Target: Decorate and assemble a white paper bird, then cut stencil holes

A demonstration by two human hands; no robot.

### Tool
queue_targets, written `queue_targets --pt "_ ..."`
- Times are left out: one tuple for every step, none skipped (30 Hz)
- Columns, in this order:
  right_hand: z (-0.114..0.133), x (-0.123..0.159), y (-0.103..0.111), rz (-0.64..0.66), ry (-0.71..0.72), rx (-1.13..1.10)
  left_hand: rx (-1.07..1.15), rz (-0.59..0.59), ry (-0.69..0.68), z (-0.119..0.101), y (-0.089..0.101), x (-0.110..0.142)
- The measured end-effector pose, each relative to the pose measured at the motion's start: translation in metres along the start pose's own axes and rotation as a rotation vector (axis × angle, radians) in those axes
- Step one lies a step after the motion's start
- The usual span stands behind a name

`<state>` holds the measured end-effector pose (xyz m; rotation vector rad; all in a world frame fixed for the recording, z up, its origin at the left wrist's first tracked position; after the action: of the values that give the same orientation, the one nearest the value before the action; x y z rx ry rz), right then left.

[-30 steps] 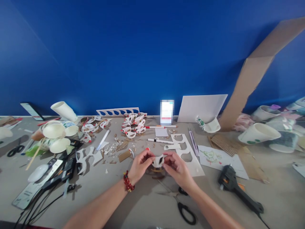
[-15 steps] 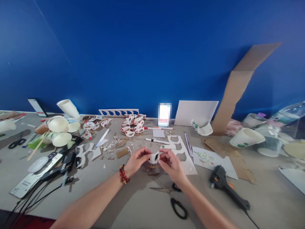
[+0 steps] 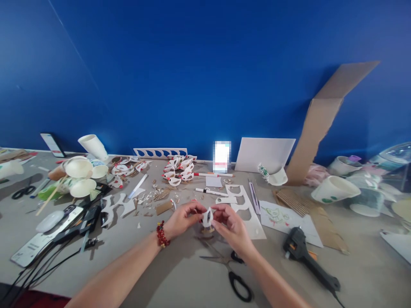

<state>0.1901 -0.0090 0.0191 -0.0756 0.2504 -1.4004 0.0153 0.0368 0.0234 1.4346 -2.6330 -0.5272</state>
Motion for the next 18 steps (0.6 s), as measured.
queue_targets --pt "0.001 0.001 -0.001 0.012 -0.022 -0.04 0.044 0.009 -0.005 -0.001 0.0 0.0" --pt "0.002 0.001 -0.001 0.019 -0.041 -0.084 0.101 0.016 -0.007 -0.001 0.0 0.0" --pt "0.003 0.002 -0.001 0.019 -0.057 -0.123 0.162 0.021 -0.008 -0.002 0.0 0.0" --pt "0.004 0.002 -0.001 0.008 -0.069 -0.153 0.218 0.029 -0.009 -0.003 0.0 0.0" --pt "0.005 0.002 -0.001 -0.011 -0.078 -0.17 0.262 0.041 -0.012 -0.005 0.0 0.001" --pt "0.006 0.002 -0.001 -0.027 -0.09 -0.18 0.292 0.06 -0.021 -0.006 0.0 0.001" --pt "0.006 0.002 -0.001 -0.035 -0.111 -0.191 0.309 0.083 -0.037 -0.008 0.0 0.002" --pt "0.005 0.001 -0.002 -0.028 -0.146 -0.211 0.323 0.104 -0.056 -0.009 0.001 0.003" --pt "0.004 0.001 -0.004 -0.008 -0.192 -0.241 0.337 0.122 -0.076 -0.011 0.001 0.003" --pt "0.003 0.002 -0.007 0.021 -0.245 -0.284 0.349 0.137 -0.098 -0.012 0.001 0.004" --pt "0.003 0.002 -0.01 0.051 -0.302 -0.336 0.358 0.149 -0.118 -0.013 0.001 0.004" --pt "0.003 0.003 -0.013 0.07 -0.351 -0.392 0.359 0.157 -0.135 -0.014 0.001 0.004" --pt "0.003 0.004 -0.015 0.08 -0.387 -0.441 0.353 0.163 -0.149 -0.014 0.002 0.005" --pt "0.004 0.004 -0.017 0.081 -0.408 -0.478 0.341 0.17 -0.157 -0.014 0.002 0.005" --pt "0.005 0.004 -0.018 0.078 -0.419 -0.505 0.33 0.173 -0.159 -0.013 0.002 0.005" --pt "0.006 0.005 -0.018 0.078 -0.423 -0.523 0.321 0.172 -0.156 -0.012 0.002 0.005" --pt "0.007 0.005 -0.019 0.083 -0.425 -0.535 0.313 0.175 -0.15 -0.011 0.002 0.005" --pt "0.008 0.005 -0.019 0.09 -0.425 -0.544 0.307 0.178 -0.145 -0.011 0.002 0.005"
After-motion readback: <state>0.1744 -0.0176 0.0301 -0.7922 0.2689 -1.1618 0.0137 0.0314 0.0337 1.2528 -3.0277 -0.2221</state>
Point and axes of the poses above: each hand's wrist, its own x-axis away from the middle knuckle, its own y-axis out of the back of the hand, z = x × y, the point moved 3 cm from there along -x, towards the middle knuckle, and after that the axes turned 14 degrees about -x, right-handed, at the moved point
